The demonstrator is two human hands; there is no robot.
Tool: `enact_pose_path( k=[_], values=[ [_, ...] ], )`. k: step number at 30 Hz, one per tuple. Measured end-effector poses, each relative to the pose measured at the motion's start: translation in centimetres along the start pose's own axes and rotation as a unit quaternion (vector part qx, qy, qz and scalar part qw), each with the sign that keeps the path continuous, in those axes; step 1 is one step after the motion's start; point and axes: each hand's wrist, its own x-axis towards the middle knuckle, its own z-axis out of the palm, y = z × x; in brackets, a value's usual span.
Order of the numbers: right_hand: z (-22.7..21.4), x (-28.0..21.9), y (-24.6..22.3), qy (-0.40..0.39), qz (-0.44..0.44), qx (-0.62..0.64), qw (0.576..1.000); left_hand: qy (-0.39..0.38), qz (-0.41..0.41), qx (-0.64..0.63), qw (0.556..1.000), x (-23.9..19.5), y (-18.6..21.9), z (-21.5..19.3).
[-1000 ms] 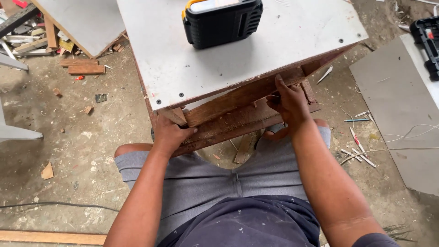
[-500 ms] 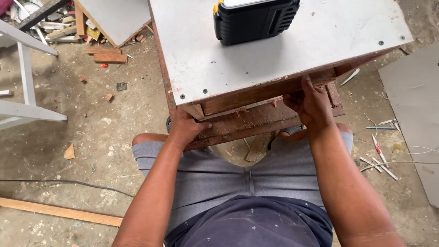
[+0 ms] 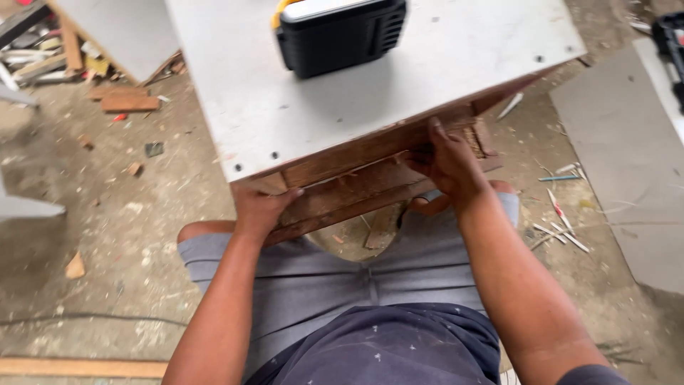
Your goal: Assembling a structure by aligning wooden boards and plastic panels and fastening them with a power drill.
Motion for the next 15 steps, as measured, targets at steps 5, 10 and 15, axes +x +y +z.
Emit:
enact_pose_path(
  k=[5,10,15],
  values=[
    [-1.8,3.1,2.7,0.0,0.017,0.033,0.999,-0.027,0.045,0.032,0.998,0.8,1.7,0.2],
    [-1.9,3.2,2.7,0.003,0.021,0.051,0.998,-0.053,0.071,0.084,0.992,0.3,3.8,-0.9],
    [-2.6,5.0,3.7,-0.005,0.024,0.076,0.997,-0.04,0.072,0.077,0.994,0.7,5.2,-0.9]
  ],
)
